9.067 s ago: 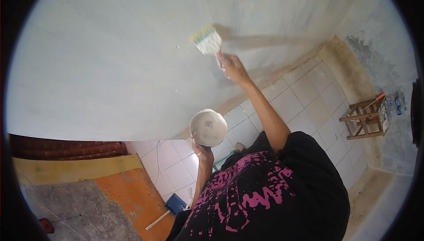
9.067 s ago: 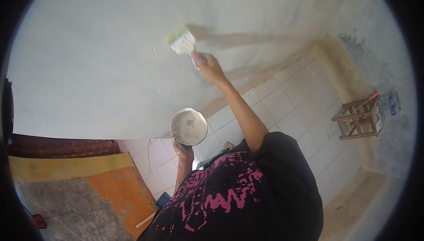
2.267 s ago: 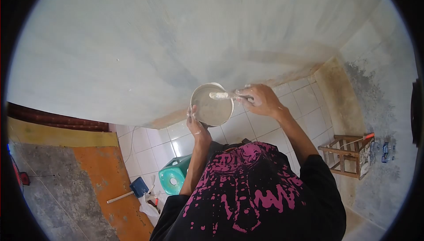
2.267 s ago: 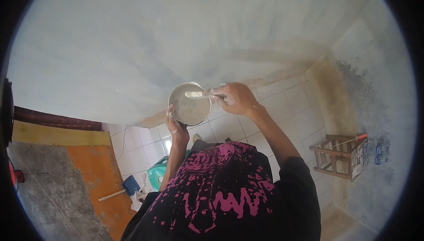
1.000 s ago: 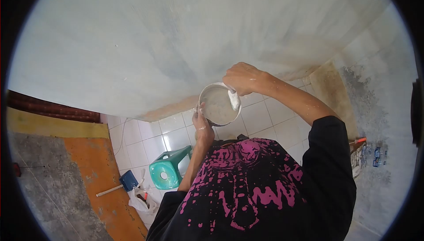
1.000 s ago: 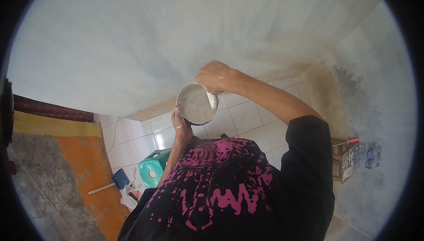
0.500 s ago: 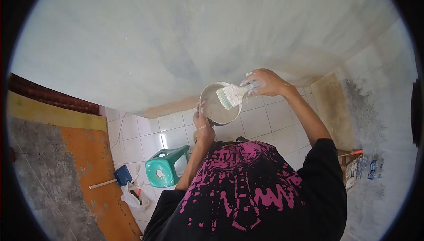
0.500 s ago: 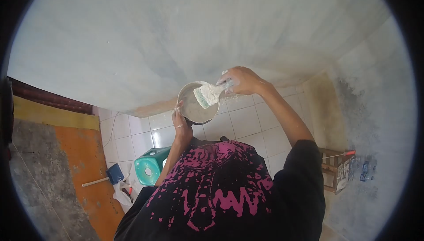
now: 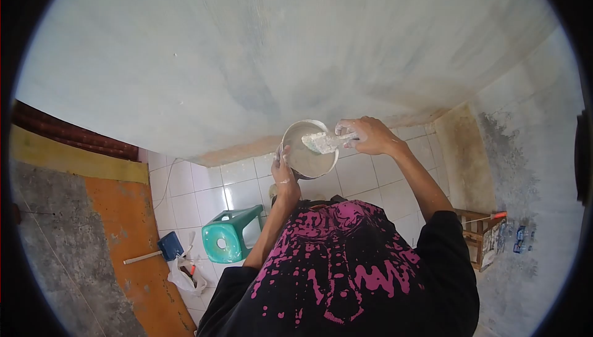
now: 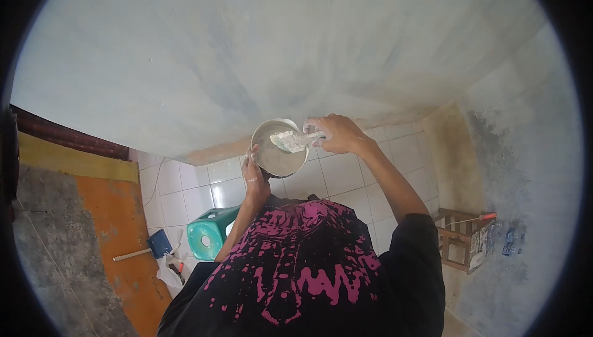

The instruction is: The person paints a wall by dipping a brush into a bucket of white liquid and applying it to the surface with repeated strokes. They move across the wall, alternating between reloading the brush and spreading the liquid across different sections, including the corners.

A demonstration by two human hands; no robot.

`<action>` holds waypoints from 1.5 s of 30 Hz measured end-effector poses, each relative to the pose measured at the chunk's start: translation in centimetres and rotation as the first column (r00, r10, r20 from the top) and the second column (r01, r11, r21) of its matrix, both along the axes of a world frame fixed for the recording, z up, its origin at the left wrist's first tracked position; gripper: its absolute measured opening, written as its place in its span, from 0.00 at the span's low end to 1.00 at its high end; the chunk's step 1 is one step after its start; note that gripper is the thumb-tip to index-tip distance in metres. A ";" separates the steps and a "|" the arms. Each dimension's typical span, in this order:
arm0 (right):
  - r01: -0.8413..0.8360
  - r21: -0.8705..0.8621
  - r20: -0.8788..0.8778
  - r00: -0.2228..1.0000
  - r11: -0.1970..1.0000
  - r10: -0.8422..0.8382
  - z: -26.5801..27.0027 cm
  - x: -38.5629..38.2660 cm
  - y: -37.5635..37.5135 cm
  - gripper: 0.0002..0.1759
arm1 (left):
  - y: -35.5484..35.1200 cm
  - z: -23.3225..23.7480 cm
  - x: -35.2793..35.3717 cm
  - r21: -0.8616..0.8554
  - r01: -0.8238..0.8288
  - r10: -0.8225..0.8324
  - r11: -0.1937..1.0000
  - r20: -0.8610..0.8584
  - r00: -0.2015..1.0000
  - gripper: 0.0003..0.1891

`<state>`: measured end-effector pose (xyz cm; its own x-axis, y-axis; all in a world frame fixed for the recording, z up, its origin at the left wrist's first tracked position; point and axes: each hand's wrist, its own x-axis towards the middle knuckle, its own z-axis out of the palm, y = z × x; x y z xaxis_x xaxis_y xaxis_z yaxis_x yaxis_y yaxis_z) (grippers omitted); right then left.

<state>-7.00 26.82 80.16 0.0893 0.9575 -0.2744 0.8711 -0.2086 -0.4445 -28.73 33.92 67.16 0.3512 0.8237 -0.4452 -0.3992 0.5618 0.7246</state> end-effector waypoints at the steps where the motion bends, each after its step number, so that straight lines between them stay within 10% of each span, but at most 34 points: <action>1: -0.010 0.007 0.043 0.999 1.000 0.009 0.2 -0.4 -0.1 0.22 | -0.2 0.4 -0.1 0.007 0.007 -0.007 1.000 -0.011 1.000 0.31; 20: -0.021 0.203 0.188 0.982 0.979 -0.018 -3.0 -3.0 -1.0 0.19 | -0.3 -1.4 0.3 0.053 -0.009 0.010 0.999 -0.008 1.000 0.27; 29: 0.261 0.207 -0.065 0.965 0.943 -0.252 -9.0 -1.9 -1.9 0.17 | 0.0 -5.1 -0.4 -0.118 -0.003 -0.003 0.993 -0.052 0.999 0.21; 32: 0.399 0.196 -0.340 0.885 0.896 -0.319 -12.9 0.0 -2.1 0.17 | 0.0 -5.8 -0.5 -0.125 -0.067 0.061 0.990 -0.056 0.997 0.20; 34: 0.544 -0.162 -0.706 0.519 0.823 -0.482 -14.0 0.2 -1.8 0.16 | 0.2 -8.1 -1.3 -0.120 -0.076 0.074 0.990 -0.016 0.997 0.21; 40: 0.799 -0.377 -0.783 -0.005 0.468 -0.621 -23.3 0.4 2.8 0.13 | 0.5 -6.6 -2.2 -0.178 -0.146 0.111 0.973 -0.192 0.975 0.27; 45: 0.869 -0.392 -0.676 -0.049 0.302 -0.735 -32.0 2.8 10.9 0.17 | 0.4 -7.4 -4.6 -0.122 -0.139 0.110 0.983 -0.221 0.969 0.33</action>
